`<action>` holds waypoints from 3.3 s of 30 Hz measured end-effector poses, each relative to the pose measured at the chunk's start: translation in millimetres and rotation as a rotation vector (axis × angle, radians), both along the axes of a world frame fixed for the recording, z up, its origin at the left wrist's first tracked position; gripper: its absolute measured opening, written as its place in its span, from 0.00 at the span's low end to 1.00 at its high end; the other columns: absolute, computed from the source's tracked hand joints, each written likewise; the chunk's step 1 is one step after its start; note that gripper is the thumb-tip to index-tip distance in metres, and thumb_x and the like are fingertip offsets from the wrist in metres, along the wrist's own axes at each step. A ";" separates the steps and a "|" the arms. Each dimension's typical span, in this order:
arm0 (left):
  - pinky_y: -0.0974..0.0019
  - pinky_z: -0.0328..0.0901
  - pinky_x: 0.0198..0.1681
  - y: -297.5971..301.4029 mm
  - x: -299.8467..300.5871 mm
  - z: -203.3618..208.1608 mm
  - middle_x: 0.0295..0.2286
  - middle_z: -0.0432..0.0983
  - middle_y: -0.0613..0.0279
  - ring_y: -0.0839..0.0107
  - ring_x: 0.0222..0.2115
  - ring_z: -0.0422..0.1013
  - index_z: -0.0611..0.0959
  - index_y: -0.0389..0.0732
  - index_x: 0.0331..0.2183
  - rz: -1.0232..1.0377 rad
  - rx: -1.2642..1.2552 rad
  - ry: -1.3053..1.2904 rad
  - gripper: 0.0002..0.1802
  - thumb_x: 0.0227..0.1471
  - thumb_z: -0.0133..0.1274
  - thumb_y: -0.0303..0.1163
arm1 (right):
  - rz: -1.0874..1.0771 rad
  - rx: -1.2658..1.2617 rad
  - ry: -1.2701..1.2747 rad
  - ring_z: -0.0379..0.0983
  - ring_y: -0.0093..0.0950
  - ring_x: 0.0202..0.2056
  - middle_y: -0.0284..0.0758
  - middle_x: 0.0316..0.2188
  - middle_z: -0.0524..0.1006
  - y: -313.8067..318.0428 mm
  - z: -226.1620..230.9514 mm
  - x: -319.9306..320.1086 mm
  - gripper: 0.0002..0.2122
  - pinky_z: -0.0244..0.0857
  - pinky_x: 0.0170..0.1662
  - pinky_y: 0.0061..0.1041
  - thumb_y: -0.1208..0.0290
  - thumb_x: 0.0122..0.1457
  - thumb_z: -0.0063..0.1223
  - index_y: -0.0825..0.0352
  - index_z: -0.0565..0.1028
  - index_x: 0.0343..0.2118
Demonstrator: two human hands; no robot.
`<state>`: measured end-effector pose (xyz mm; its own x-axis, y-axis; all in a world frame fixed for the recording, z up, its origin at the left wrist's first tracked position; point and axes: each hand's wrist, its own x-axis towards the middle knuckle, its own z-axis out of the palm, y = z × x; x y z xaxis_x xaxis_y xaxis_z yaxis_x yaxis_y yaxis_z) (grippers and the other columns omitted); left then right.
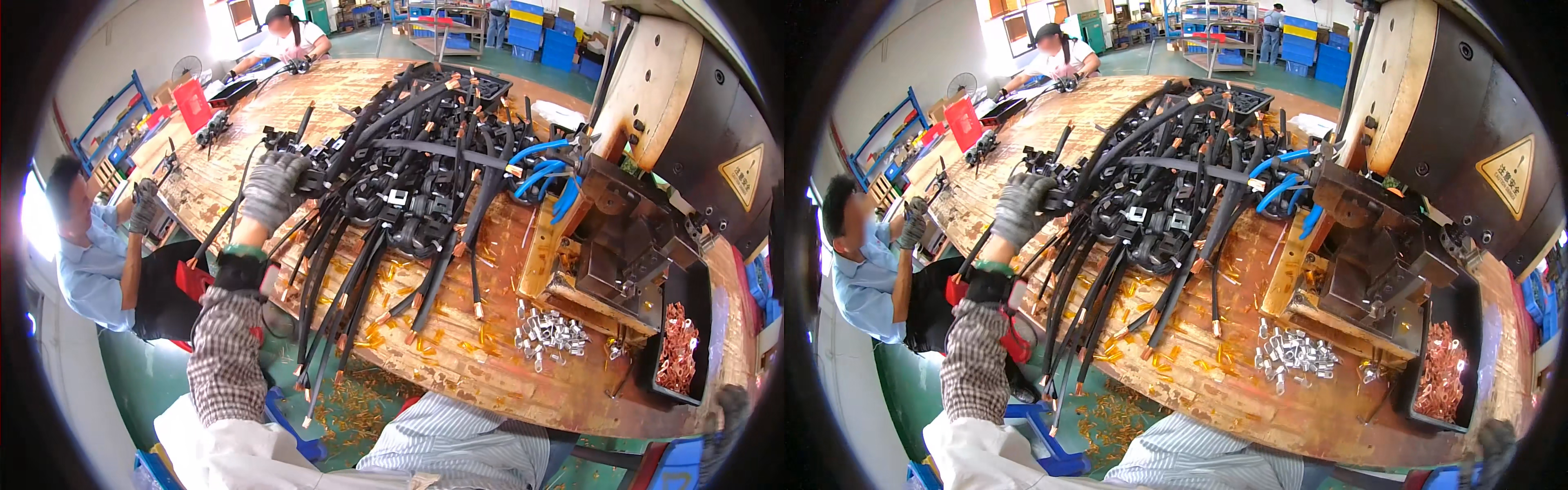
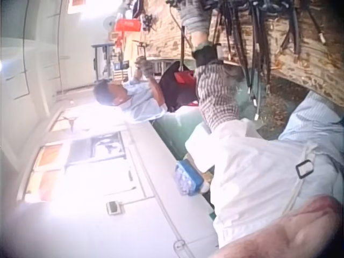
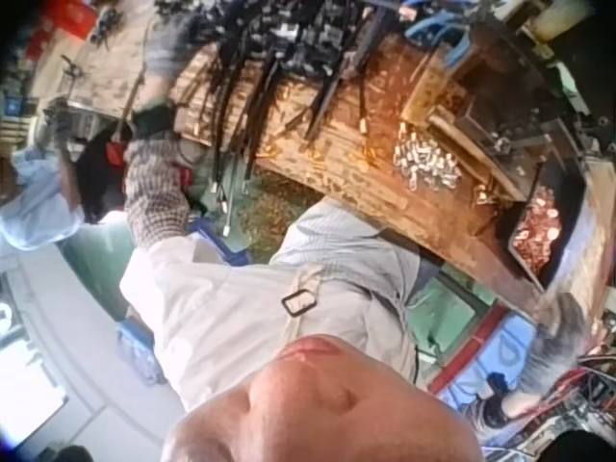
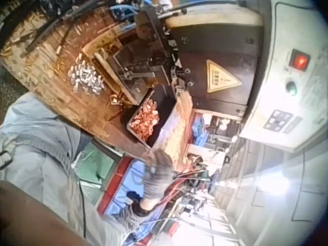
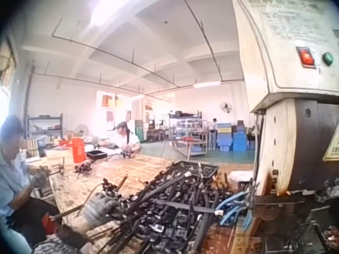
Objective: Crimping metal connectors onto large black electrical cables using a press machine on an assembly floor.
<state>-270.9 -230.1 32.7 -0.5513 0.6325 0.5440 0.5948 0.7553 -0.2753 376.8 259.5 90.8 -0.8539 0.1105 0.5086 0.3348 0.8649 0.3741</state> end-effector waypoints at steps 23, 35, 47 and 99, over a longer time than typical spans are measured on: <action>0.50 0.59 0.48 6.1 280.9 26.3 0.33 0.74 0.69 0.61 0.39 0.65 0.78 0.50 0.31 -0.605 0.176 -0.512 0.15 0.34 0.58 0.35 | 0.798 0.162 0.045 0.59 0.26 0.53 0.27 0.47 0.66 -235.5 -25.8 -265.8 0.15 0.52 0.52 0.51 0.56 0.58 0.37 0.49 0.65 0.48; 0.50 0.60 0.44 -44.5 310.5 18.8 0.33 0.71 0.69 0.61 0.38 0.66 0.78 0.57 0.27 -0.177 0.054 -0.242 0.15 0.28 0.56 0.35 | 1.102 0.222 -0.054 0.61 0.24 0.21 0.28 0.18 0.65 -269.2 -19.3 -285.7 0.17 0.56 0.20 0.25 0.67 0.46 0.48 0.68 0.69 0.39; 0.52 0.58 0.49 -10.3 161.7 16.1 0.43 0.66 0.63 0.63 0.46 0.62 0.75 0.61 0.36 -0.359 -0.423 0.076 0.16 0.41 0.49 0.34 | 0.234 -0.601 -0.353 0.69 0.38 0.24 0.39 0.19 0.70 -175.0 -68.8 -214.8 0.14 0.62 0.27 0.35 0.60 0.55 0.41 0.66 0.72 0.33; 0.61 0.61 0.15 233.5 256.0 -59.1 0.24 0.71 0.59 0.62 0.17 0.69 0.74 0.51 0.41 -0.993 -0.028 -0.554 0.14 0.50 0.43 0.36 | 0.130 -0.726 0.039 0.69 0.42 0.34 0.46 0.31 0.71 -151.2 -146.5 -251.0 0.14 0.64 0.38 0.33 0.69 0.41 0.55 0.71 0.72 0.31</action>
<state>-15.0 3.3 -26.4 0.0396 0.9319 0.3606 0.9720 -0.1196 0.2024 125.8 108.3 -55.6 -0.8658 0.3303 0.3758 0.2145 0.9236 -0.3177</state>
